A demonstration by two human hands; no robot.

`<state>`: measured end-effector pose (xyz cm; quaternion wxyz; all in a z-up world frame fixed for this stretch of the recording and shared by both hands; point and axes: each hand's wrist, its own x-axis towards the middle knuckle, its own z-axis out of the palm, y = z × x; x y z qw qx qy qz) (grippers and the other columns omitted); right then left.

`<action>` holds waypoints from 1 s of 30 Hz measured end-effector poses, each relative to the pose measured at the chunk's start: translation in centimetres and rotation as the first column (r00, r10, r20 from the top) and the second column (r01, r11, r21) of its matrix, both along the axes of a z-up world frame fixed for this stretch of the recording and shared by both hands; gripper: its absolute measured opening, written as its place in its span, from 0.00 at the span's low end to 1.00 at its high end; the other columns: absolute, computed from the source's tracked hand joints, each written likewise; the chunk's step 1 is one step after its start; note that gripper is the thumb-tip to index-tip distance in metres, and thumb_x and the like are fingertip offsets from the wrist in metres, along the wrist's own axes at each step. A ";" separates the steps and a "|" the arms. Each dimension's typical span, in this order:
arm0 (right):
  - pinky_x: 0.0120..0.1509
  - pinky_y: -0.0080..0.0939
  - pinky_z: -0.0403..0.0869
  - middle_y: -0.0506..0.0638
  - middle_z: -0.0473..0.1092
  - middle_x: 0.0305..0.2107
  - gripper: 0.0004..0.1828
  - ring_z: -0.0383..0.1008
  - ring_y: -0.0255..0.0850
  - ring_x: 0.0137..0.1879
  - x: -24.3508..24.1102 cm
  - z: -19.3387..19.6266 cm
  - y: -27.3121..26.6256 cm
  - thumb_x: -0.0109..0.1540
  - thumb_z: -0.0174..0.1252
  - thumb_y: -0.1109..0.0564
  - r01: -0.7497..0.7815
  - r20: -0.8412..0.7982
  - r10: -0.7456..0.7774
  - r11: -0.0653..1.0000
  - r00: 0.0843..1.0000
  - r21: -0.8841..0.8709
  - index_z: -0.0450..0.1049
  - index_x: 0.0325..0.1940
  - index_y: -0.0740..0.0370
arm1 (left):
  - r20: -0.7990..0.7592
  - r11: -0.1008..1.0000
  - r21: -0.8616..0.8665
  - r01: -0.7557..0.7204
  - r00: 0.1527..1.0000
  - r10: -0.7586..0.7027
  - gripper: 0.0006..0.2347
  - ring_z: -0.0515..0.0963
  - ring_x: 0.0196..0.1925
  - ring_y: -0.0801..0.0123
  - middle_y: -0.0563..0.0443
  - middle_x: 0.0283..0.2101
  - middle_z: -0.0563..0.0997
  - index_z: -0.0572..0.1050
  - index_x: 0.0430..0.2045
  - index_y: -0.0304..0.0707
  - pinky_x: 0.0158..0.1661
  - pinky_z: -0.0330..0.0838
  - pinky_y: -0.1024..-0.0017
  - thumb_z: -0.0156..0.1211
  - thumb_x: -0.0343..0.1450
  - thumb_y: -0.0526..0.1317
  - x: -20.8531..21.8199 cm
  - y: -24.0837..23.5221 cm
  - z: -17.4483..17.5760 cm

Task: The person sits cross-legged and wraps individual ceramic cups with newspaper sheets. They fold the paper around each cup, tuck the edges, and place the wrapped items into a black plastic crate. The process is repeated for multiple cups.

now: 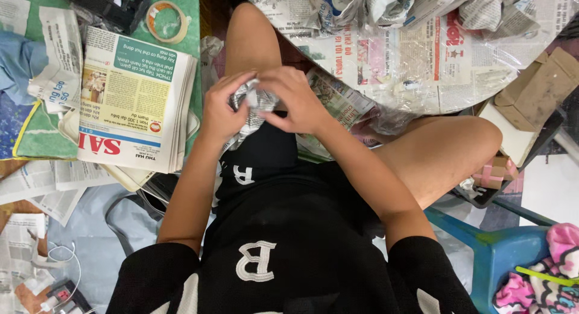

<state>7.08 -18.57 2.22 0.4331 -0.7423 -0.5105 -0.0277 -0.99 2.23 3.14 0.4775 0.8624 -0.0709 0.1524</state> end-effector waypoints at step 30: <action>0.76 0.60 0.63 0.53 0.53 0.72 0.15 0.49 0.60 0.78 -1.1 -1.2 0.7 0.61 0.64 0.58 0.128 0.306 -0.055 0.966 0.950 -0.224 0.81 0.52 0.47 | -0.286 0.800 -0.589 -0.119 0.956 -0.068 0.12 0.81 0.48 0.62 0.44 0.47 0.83 0.76 0.50 0.32 0.48 0.71 0.67 0.50 0.81 0.41 -5.7 0.3 0.2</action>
